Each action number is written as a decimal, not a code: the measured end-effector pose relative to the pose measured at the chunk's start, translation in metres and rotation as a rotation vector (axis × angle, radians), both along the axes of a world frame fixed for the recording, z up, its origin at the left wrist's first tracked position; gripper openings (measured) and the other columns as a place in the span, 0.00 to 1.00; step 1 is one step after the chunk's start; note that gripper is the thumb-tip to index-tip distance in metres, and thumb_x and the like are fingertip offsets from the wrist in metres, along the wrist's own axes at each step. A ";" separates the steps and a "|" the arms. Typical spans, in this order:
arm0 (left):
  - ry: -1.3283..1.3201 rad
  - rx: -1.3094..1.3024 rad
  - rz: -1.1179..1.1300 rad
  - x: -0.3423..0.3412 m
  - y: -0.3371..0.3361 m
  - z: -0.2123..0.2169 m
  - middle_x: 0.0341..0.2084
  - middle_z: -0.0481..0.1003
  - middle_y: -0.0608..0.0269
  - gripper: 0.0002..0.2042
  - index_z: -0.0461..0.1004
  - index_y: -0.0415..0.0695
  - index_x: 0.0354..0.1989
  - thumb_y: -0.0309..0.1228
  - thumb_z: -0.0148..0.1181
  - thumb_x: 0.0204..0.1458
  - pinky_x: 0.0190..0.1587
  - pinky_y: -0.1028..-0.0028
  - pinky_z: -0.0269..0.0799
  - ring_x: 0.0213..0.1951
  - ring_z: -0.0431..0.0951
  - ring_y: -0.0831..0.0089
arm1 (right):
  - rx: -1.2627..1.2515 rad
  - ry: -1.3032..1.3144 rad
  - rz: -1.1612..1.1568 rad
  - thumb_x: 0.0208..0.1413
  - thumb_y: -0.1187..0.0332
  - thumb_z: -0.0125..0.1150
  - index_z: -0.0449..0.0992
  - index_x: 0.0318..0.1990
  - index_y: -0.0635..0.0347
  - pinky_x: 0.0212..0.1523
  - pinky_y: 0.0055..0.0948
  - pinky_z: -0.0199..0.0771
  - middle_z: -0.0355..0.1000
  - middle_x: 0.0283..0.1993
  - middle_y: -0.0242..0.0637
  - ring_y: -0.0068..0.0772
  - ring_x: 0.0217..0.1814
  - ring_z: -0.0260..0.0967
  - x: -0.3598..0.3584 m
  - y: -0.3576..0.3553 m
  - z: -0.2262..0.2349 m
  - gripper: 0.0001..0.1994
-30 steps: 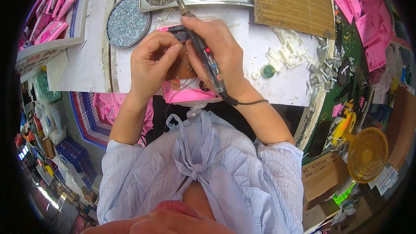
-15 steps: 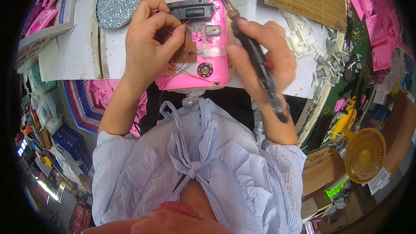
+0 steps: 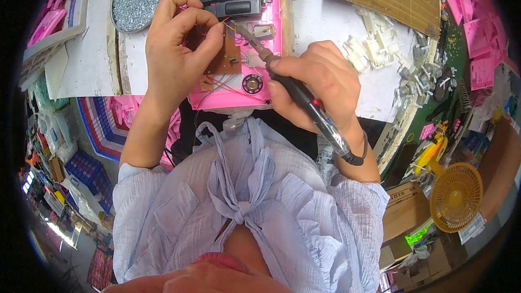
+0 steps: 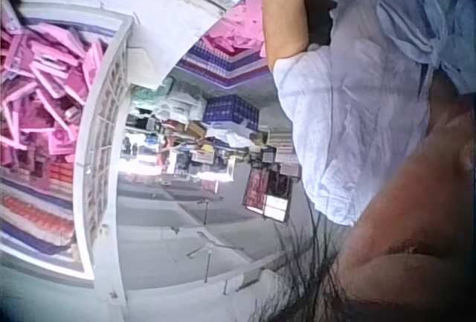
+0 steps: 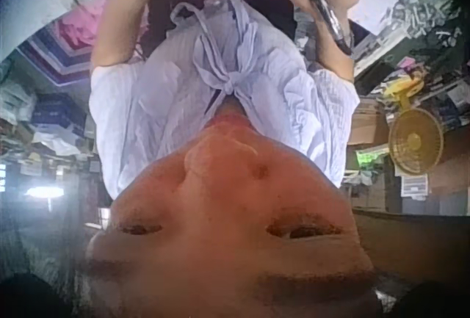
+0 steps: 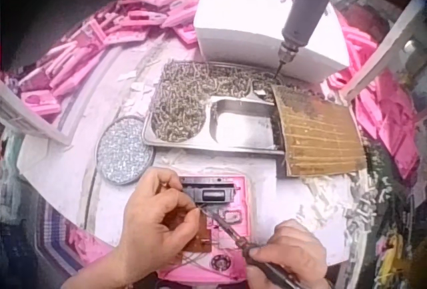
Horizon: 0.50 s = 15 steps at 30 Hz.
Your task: Assembling a pink electronic device by soldering wires, installing internal components like a motor, and attaching the outer housing with an electric screwdriver.
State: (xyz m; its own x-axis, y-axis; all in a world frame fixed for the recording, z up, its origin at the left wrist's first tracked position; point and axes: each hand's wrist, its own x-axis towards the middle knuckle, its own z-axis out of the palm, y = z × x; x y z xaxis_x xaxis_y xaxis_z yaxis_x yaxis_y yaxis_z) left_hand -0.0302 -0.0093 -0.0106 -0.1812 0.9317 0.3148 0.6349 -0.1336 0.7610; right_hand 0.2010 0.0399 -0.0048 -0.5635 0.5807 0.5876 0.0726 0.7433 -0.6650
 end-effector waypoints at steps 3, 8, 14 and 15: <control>0.022 0.009 -0.003 -0.002 0.001 -0.003 0.36 0.72 0.59 0.05 0.80 0.38 0.28 0.24 0.69 0.43 0.33 0.70 0.74 0.31 0.76 0.67 | -0.026 -0.081 0.000 0.52 0.73 0.72 0.75 0.44 0.66 0.31 0.36 0.66 0.72 0.26 0.39 0.36 0.24 0.67 0.000 -0.003 0.000 0.14; 0.021 0.016 -0.004 -0.002 0.002 -0.002 0.36 0.72 0.59 0.05 0.79 0.38 0.28 0.24 0.70 0.44 0.33 0.71 0.74 0.30 0.76 0.68 | -0.044 -0.057 -0.006 0.51 0.75 0.72 0.75 0.44 0.66 0.30 0.35 0.65 0.72 0.26 0.40 0.36 0.24 0.67 -0.002 -0.001 -0.001 0.14; 0.017 0.015 -0.002 -0.003 0.002 -0.003 0.36 0.72 0.60 0.05 0.79 0.39 0.28 0.24 0.70 0.44 0.32 0.71 0.74 0.29 0.77 0.69 | -0.008 -0.062 -0.006 0.47 0.78 0.70 0.76 0.43 0.66 0.30 0.35 0.66 0.72 0.26 0.39 0.36 0.24 0.67 -0.004 0.001 -0.002 0.15; 0.019 -0.001 -0.008 -0.003 0.001 -0.002 0.37 0.72 0.60 0.05 0.79 0.38 0.29 0.23 0.69 0.45 0.33 0.73 0.74 0.31 0.76 0.70 | -0.001 -0.066 -0.006 0.47 0.79 0.70 0.76 0.43 0.66 0.30 0.35 0.66 0.72 0.26 0.39 0.36 0.24 0.68 -0.004 0.001 -0.002 0.15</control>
